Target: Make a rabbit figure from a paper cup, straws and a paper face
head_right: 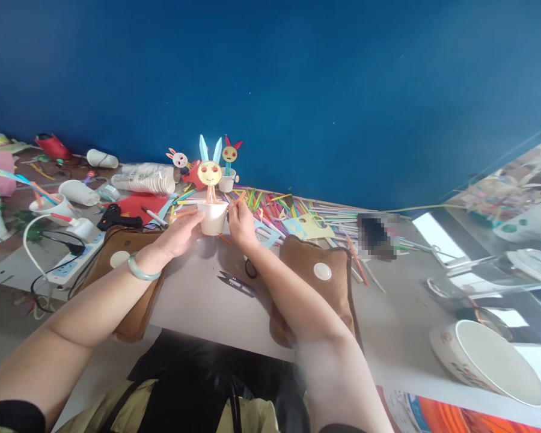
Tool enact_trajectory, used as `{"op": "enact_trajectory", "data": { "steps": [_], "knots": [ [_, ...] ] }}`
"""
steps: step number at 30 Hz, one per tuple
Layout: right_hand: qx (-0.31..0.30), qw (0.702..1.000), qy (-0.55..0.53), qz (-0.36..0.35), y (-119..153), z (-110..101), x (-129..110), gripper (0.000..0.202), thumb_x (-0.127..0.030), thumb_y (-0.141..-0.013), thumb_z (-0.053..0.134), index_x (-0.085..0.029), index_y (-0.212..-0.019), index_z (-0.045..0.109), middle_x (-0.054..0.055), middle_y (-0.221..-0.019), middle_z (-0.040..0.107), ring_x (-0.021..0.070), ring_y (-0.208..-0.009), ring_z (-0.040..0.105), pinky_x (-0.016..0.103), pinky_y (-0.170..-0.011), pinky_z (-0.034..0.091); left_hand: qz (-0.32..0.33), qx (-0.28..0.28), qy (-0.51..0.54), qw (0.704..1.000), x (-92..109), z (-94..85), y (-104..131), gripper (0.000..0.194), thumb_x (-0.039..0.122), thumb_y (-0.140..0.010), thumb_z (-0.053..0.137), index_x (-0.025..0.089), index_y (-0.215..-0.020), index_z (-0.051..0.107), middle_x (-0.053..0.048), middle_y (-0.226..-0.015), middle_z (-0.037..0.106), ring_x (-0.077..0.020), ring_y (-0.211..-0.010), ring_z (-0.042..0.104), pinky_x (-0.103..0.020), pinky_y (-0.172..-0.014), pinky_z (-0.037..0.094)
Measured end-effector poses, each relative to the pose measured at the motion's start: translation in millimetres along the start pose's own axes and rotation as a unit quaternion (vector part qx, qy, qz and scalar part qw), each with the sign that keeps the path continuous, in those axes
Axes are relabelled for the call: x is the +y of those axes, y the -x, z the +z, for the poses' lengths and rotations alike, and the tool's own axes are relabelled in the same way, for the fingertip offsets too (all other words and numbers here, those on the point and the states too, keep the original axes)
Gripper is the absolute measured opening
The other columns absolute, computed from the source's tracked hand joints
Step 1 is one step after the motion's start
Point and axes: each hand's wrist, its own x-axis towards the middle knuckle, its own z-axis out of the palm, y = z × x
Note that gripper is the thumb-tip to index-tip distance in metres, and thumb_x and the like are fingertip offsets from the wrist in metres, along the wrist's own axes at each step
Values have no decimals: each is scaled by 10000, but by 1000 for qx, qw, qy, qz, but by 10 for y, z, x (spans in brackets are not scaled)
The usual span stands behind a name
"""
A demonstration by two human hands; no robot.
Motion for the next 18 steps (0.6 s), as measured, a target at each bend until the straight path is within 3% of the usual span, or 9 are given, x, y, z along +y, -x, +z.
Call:
{"op": "enact_trajectory", "data": {
  "steps": [5,12,18],
  "knots": [
    [-16,998,56,-22,-30,-33,36,344,-546,-947,443,-275,-747,375,-3,-654,529,184,-635,494,307,-615,354,-1,12,6,1000,-15,1,0,498,515,-768,787,139,-1091,748,-121,-1001,773,-288,-978,707,-407,-823,600],
    [-18,992,118,-36,-15,-71,0,271,-417,-951,385,-274,-721,381,2,-622,528,204,-619,512,315,-647,351,4,-5,-3,1000,6,15,22,528,522,-795,765,142,-1159,724,-120,-1023,766,-266,-949,703,-349,-753,584],
    [-20,996,76,-33,0,-71,-26,249,-462,-949,394,-261,-817,462,7,-696,587,197,-660,557,316,-671,397,21,-4,1,1000,17,17,19,513,518,-813,749,151,-1170,705,-114,-1060,761,-257,-956,701,-346,-764,582]
  ]
}}
